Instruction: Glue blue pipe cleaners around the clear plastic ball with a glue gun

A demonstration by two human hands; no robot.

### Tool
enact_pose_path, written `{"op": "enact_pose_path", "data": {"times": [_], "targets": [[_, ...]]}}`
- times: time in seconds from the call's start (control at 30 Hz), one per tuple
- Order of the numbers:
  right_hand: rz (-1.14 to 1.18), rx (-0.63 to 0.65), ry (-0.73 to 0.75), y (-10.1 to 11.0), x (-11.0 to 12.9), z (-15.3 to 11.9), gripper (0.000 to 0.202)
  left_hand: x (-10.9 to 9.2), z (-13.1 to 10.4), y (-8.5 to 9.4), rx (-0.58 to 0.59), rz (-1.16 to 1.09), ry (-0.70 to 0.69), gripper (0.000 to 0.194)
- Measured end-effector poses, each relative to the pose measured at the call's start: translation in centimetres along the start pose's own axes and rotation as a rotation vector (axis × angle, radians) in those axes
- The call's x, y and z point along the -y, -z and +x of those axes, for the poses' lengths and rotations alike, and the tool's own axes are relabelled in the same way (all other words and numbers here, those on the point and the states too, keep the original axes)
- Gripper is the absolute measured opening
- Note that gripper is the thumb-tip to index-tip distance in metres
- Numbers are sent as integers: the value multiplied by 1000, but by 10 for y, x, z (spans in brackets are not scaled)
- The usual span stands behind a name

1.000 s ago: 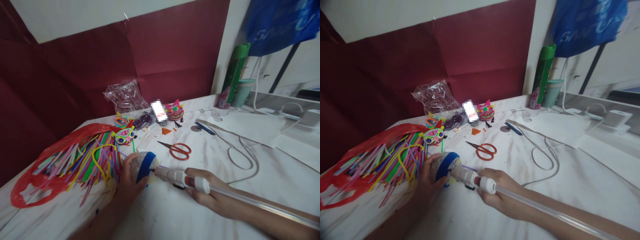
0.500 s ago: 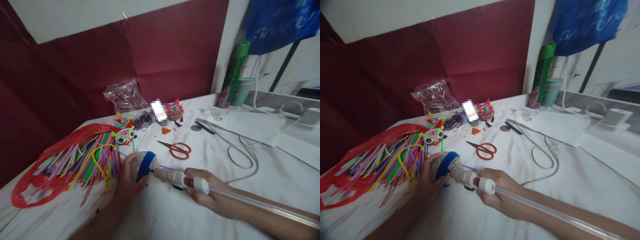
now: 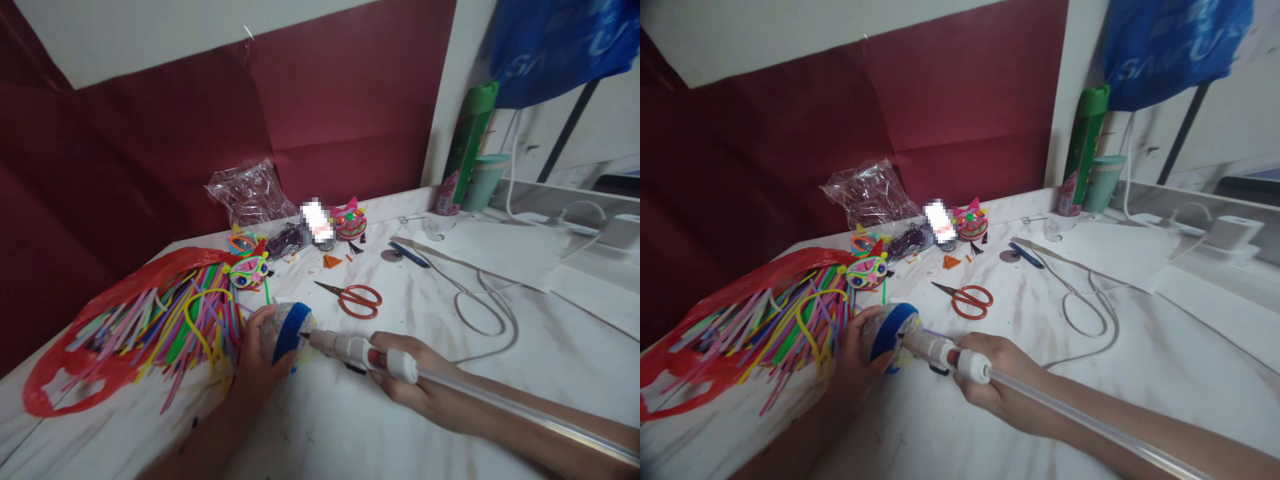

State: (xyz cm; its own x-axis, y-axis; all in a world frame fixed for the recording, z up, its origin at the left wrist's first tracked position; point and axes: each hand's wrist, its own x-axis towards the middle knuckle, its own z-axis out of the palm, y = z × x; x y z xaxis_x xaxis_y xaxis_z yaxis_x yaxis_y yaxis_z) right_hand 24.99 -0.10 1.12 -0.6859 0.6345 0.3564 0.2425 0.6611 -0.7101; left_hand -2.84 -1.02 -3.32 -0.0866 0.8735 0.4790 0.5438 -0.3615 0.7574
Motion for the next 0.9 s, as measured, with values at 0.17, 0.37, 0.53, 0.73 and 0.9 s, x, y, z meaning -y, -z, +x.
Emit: {"op": "enact_pose_path", "data": {"times": [0.17, 0.37, 0.53, 0.73, 0.9], "targets": [[15, 21, 15, -1, 1, 0, 20, -1, 0, 1, -13, 4, 16, 61], [22, 25, -25, -1, 0, 0, 20, 2, -1, 1, -2, -17, 37, 63], [-18, 17, 9, -2, 0, -1, 20, 1, 0, 1, -1, -20, 57, 61], [8, 11, 5, -2, -2, -1, 19, 2, 0, 2, 0, -9, 47, 61], [-4, -11, 1, -3, -1, -1, 19, 3, -1, 1, -8, -18, 23, 62]]}}
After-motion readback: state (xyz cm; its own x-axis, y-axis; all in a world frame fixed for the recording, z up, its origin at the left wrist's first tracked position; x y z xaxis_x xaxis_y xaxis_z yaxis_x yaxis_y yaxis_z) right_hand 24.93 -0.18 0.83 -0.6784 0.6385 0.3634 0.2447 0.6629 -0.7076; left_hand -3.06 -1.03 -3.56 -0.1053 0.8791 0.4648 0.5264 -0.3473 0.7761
